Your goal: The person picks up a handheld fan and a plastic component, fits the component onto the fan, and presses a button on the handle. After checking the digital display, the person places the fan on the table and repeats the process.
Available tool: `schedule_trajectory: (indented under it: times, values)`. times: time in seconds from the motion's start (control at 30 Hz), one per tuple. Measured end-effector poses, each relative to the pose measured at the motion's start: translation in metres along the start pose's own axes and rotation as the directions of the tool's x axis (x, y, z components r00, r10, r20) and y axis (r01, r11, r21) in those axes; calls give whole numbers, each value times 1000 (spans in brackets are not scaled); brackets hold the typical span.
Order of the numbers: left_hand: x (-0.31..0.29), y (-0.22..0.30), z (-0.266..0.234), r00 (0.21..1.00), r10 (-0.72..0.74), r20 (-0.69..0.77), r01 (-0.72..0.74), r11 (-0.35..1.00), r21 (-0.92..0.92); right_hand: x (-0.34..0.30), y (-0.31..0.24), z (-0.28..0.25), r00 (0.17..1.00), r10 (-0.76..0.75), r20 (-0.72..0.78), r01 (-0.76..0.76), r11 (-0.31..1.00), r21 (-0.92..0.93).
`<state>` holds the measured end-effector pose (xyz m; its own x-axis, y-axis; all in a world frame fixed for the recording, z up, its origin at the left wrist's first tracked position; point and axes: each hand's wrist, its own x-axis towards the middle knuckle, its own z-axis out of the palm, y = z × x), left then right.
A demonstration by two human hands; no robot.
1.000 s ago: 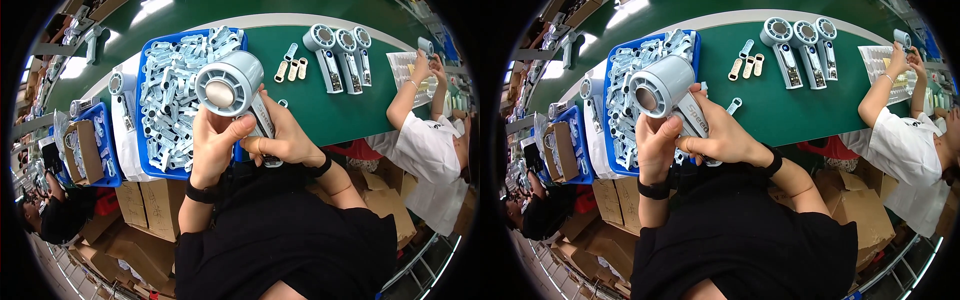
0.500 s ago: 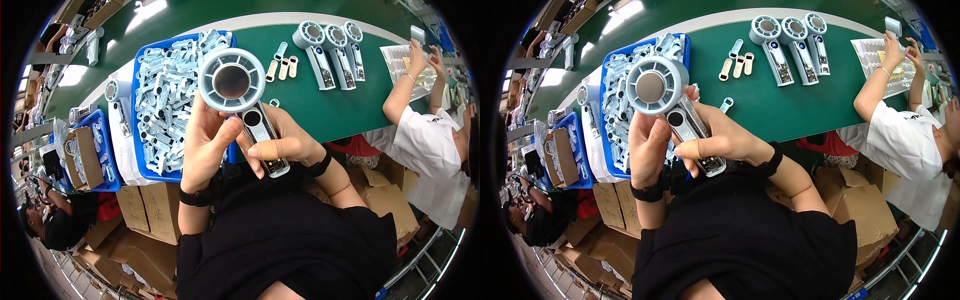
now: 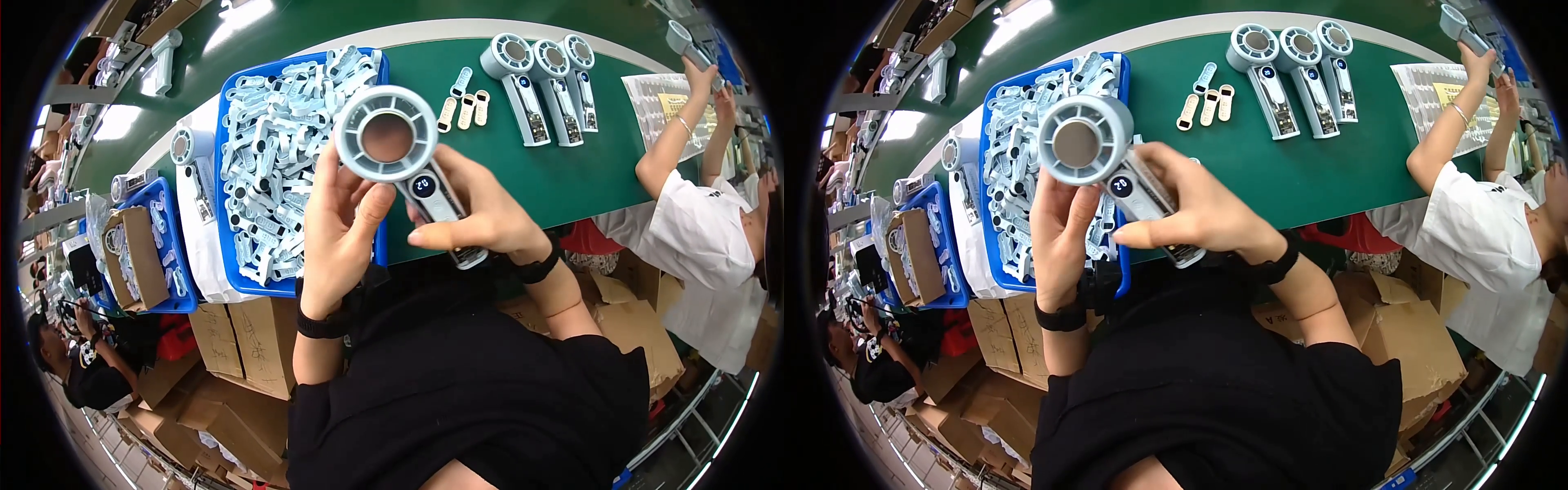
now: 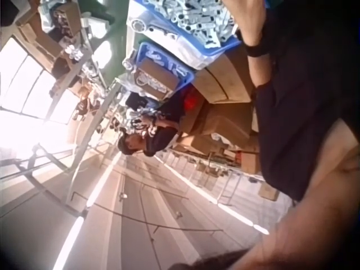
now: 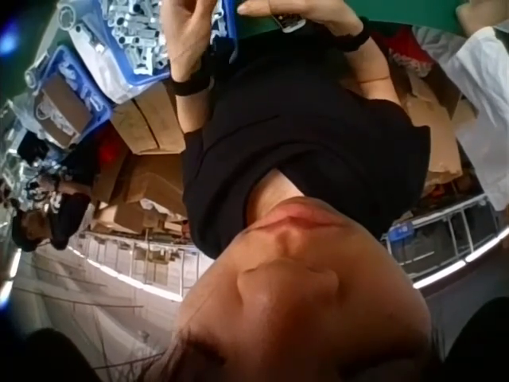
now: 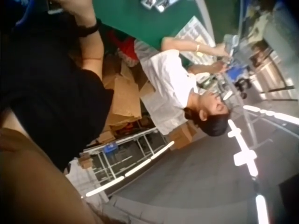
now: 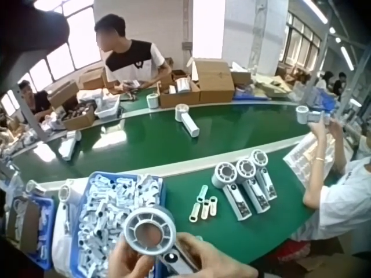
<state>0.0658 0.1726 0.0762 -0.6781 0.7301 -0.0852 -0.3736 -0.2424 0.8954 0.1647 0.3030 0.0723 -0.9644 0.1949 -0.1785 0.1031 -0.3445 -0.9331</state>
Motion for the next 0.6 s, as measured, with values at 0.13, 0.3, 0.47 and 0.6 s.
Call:
schedule_trajectory:
  times: [0.13,0.3,0.47,0.6]
  values:
    - [-2,1,-46,928,349,130,-255,340,905,-17,-16,-60,982,-78,-175,60,993,-104]
    - [-10,8,-72,978,204,33,-68,166,984,-42,-34,-190,685,-250,-684,-19,933,-360]
    - [0,1,-67,955,195,225,-221,-47,974,-52,-17,-292,614,-112,-781,-273,899,-343]
    - [0,-3,-68,966,161,200,-191,-72,979,-38,1,-299,596,-254,-762,-201,871,-448]
